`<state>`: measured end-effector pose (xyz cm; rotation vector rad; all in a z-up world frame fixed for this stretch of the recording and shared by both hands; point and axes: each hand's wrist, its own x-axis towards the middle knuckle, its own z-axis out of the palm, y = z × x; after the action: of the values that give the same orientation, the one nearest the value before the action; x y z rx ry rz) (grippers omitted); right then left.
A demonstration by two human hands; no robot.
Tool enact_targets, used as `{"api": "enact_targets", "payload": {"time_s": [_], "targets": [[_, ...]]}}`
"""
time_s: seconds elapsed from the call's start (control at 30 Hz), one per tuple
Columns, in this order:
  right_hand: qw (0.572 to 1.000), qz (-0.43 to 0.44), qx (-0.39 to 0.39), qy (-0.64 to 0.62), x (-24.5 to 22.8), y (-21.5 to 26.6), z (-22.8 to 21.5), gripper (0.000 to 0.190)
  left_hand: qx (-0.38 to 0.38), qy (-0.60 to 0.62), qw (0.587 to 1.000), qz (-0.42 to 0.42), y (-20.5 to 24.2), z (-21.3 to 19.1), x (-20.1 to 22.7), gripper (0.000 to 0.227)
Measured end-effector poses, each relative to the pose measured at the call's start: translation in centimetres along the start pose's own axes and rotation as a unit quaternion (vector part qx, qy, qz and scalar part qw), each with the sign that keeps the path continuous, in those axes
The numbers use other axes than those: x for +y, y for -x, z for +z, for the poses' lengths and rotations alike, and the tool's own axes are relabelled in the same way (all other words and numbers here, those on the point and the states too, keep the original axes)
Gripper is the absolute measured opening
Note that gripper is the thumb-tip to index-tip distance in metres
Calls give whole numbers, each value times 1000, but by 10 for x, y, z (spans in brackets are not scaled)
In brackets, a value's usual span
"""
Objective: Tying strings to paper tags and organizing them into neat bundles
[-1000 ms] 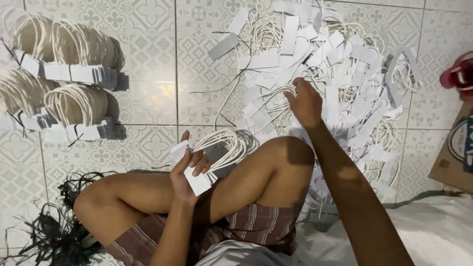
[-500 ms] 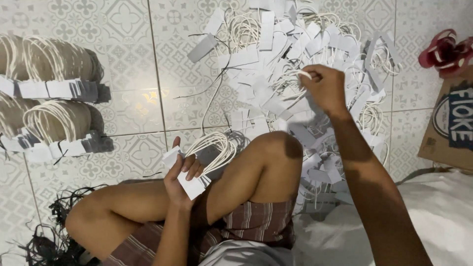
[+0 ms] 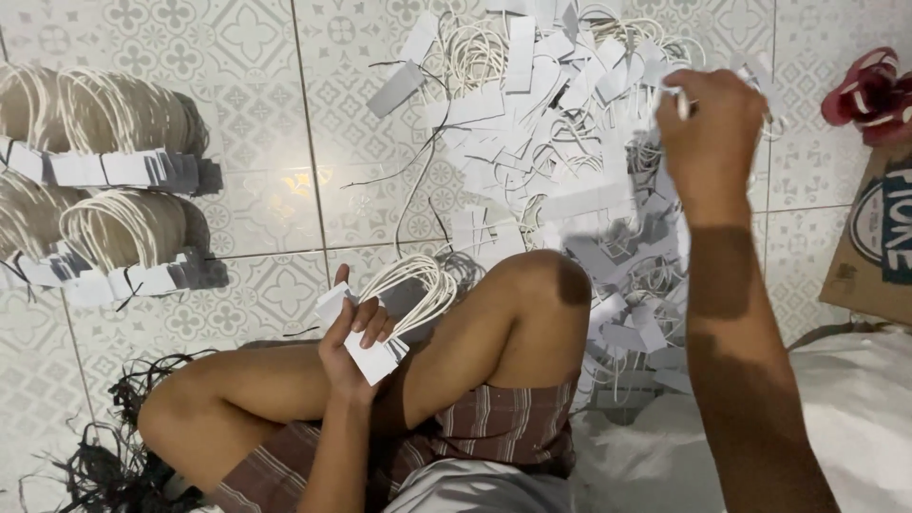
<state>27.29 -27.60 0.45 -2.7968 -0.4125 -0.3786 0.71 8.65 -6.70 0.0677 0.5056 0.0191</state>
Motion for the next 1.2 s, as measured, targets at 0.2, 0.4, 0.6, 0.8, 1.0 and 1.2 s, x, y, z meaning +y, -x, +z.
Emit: {"api": "enact_targets", "payload": {"time_s": [0.2, 0.4, 0.6, 0.8, 1.0, 1.2], "targets": [[981, 90, -168, -32, -45, 23, 122, 25, -24, -98, 992, -76, 4, 27, 24, 40], [981, 27, -176, 74, -31, 57, 188, 51, -17, -78, 995, -63, 9, 21, 35, 40], [983, 31, -171, 54, -64, 42, 140, 50, -11, -81, 995, -59, 9, 18, 34, 40], [974, 73, -215, 18, -52, 50, 148, 34, -9, -74, 995, -62, 11, 20, 33, 40], [956, 109, -268, -45, -35, 59, 166, 34, -6, -84, 995, -55, 16, 19, 36, 41], [916, 251, -110, -293, -75, 24, 83, 36, 1, -75, 996, -55, 21, 15, 40, 42]]}}
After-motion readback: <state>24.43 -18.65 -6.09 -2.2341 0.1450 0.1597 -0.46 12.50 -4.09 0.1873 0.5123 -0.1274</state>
